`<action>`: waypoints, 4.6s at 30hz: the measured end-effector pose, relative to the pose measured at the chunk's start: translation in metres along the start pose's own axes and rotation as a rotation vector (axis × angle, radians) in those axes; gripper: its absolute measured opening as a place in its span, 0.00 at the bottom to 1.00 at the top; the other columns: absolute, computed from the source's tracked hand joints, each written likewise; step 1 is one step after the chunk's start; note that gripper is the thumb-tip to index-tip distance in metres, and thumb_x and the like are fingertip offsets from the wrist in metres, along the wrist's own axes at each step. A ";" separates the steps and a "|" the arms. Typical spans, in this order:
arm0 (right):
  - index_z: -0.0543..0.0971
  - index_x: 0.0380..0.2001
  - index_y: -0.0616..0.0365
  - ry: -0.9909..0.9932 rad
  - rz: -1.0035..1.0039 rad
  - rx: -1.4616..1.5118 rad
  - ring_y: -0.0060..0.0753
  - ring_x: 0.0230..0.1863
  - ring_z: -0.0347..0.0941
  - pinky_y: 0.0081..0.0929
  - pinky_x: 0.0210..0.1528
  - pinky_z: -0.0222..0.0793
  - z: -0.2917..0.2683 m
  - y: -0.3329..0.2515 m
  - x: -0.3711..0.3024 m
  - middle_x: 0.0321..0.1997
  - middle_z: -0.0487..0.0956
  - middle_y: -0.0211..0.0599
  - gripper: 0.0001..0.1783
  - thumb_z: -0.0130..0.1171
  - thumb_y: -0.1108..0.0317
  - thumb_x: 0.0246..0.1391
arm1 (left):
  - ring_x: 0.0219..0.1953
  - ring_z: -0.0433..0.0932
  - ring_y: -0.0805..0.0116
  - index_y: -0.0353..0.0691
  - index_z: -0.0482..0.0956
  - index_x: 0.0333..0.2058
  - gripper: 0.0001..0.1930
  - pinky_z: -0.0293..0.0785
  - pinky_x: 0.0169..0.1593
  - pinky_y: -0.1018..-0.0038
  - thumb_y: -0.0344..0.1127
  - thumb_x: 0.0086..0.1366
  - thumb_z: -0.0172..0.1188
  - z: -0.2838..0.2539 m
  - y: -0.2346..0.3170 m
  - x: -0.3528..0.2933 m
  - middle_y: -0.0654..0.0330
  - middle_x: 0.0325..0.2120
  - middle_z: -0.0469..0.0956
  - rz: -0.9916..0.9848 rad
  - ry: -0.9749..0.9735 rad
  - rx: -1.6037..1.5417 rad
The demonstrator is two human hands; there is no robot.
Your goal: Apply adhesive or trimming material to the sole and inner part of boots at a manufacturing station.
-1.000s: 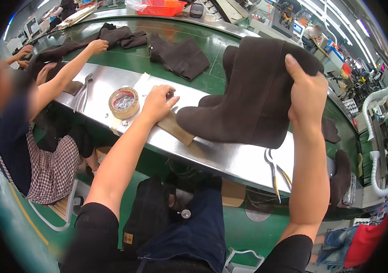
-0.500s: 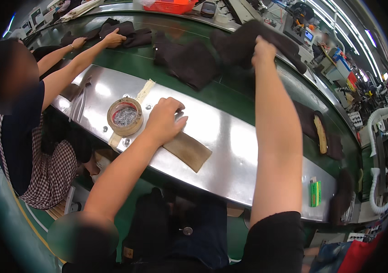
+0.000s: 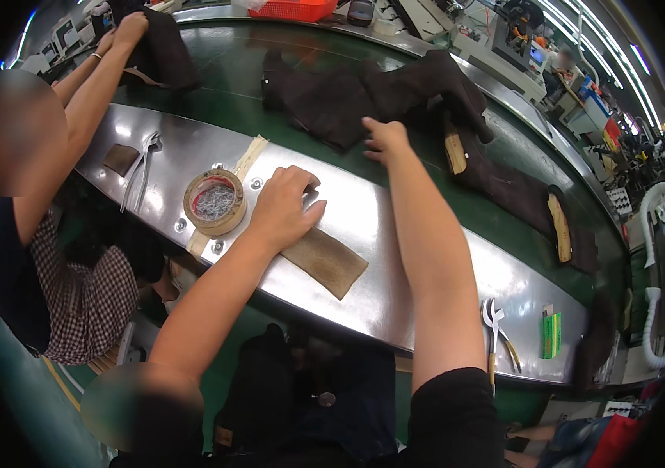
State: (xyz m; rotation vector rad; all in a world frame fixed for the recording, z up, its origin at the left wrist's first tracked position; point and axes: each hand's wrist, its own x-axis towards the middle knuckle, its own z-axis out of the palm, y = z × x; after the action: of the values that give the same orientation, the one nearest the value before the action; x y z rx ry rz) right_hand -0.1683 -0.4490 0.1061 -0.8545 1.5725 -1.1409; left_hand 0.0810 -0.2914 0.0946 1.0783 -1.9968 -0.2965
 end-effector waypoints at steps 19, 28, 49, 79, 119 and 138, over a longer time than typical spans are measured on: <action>0.77 0.40 0.61 -0.832 -0.574 0.820 0.23 0.25 0.70 0.21 0.25 0.67 0.039 -0.192 -0.114 0.30 0.79 0.34 0.06 0.56 0.69 0.69 | 0.63 0.66 0.41 0.32 0.63 0.63 0.43 0.67 0.66 0.55 0.42 0.55 0.77 0.010 -0.043 0.019 0.39 0.61 0.66 -0.024 0.132 -0.056; 0.77 0.39 0.59 -0.388 -0.694 0.721 0.23 0.24 0.69 0.22 0.29 0.67 0.039 -0.190 -0.275 0.31 0.79 0.33 0.07 0.51 0.70 0.71 | 0.68 0.63 0.42 0.32 0.60 0.68 0.52 0.62 0.71 0.57 0.49 0.52 0.80 0.008 -0.045 0.016 0.40 0.66 0.63 -0.019 0.107 -0.102; 0.84 0.35 0.67 -0.949 -0.565 -0.392 0.26 0.27 0.84 0.25 0.29 0.78 0.029 -0.096 -0.390 0.29 0.86 0.37 0.18 0.64 0.58 0.64 | 0.61 0.76 0.56 0.38 0.69 0.65 0.35 0.69 0.65 0.60 0.42 0.63 0.72 0.041 0.048 -0.060 0.51 0.59 0.76 0.014 0.042 -0.540; 0.72 0.34 0.62 0.574 0.008 0.937 0.33 0.24 0.67 0.39 0.36 0.81 -0.178 0.041 0.002 0.26 0.70 0.34 0.30 0.70 0.43 0.61 | 0.36 0.87 0.56 0.30 0.79 0.48 0.28 0.81 0.46 0.65 0.47 0.59 0.75 0.039 0.069 -0.049 0.53 0.30 0.87 -0.149 -0.041 -0.210; 0.73 0.60 0.72 0.414 -1.118 0.040 0.48 0.54 0.81 0.40 0.57 0.79 -0.127 -0.012 -0.631 0.55 0.82 0.56 0.22 0.56 0.73 0.65 | 0.67 0.70 0.51 0.27 0.56 0.71 0.48 0.65 0.69 0.59 0.54 0.66 0.69 -0.040 0.157 -0.180 0.43 0.65 0.69 -0.109 -0.528 -1.028; 0.79 0.30 0.58 0.431 -0.213 0.287 0.15 0.32 0.69 0.19 0.38 0.65 -0.066 0.175 -0.558 0.30 0.77 0.23 0.07 0.63 0.69 0.63 | 0.62 0.78 0.62 0.31 0.58 0.73 0.56 0.71 0.66 0.66 0.34 0.48 0.81 -0.061 0.166 -0.385 0.49 0.61 0.78 -0.254 -0.748 -0.825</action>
State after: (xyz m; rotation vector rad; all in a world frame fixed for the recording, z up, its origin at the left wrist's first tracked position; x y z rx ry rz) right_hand -0.0767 0.1321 0.1139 -0.6197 1.6253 -1.7468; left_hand 0.1423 0.1194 0.0091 0.6999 -1.9831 -1.6893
